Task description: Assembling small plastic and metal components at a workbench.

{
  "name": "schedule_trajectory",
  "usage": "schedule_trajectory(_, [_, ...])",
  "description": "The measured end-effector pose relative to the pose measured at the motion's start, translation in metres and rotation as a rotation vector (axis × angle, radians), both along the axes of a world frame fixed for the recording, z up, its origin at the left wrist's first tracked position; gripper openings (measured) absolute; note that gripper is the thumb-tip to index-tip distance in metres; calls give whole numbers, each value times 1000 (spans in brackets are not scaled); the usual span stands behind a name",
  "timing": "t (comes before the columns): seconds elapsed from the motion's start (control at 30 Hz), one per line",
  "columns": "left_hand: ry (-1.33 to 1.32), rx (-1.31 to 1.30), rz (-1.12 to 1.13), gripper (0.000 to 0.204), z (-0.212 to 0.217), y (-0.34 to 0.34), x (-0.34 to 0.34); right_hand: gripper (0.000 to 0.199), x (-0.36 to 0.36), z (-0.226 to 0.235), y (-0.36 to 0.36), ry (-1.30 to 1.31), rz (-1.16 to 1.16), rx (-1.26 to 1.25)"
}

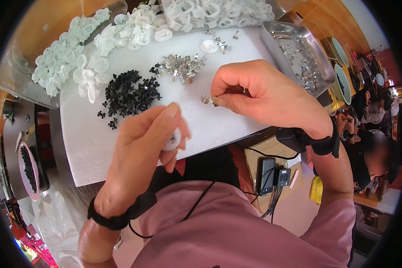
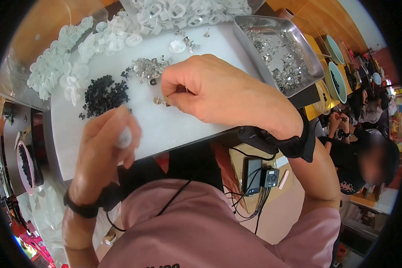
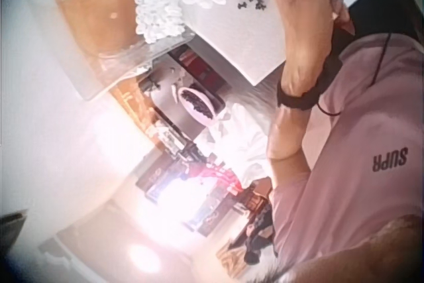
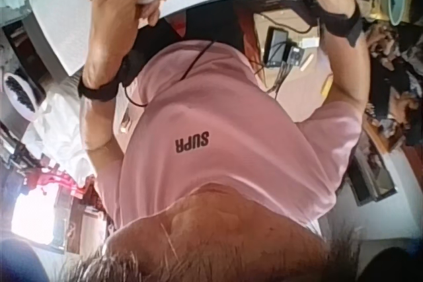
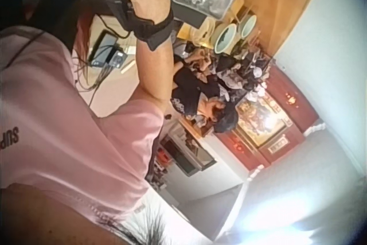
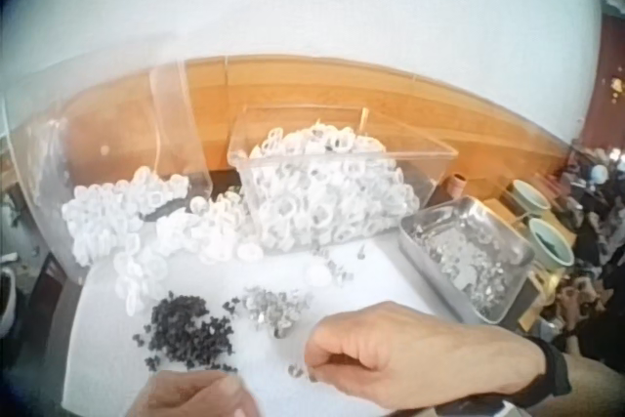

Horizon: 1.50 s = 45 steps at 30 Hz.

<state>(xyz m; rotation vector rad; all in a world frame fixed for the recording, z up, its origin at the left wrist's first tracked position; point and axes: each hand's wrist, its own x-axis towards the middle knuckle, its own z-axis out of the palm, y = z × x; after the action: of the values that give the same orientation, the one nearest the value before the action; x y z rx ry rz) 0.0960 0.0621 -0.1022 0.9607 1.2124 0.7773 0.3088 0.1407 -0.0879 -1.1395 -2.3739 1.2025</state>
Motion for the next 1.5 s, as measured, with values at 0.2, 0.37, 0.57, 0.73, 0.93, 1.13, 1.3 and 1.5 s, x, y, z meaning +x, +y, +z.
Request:
schedule_trajectory(0.2, [-76,-150,-57,38,0,25,26,6,11,-1,0,48,37,51])
schedule_trajectory(0.37, [-70,-169,-146,33,-3,41,33,4,19,-8,6,45,139,303])
schedule_trajectory(0.57, [-30,-173,-137,27,-9,50,31,5,16,-12,8,-45,159,357])
schedule_trajectory(0.73, [8,-167,-91,26,-10,53,31,5,15,-13,11,-76,161,357])
schedule_trajectory(0.93, [-69,-178,-104,24,-18,52,27,7,17,-17,18,7,181,264])
schedule_trajectory(1.13, [-114,-201,-89,22,-17,52,28,9,15,-22,18,18,172,185])
schedule_trajectory(1.3, [-87,-173,-110,19,-15,51,29,10,14,-17,15,-43,154,130])
schedule_trajectory(1.5, [-13,-142,-119,16,-13,54,28,8,13,-17,11,-55,191,265])
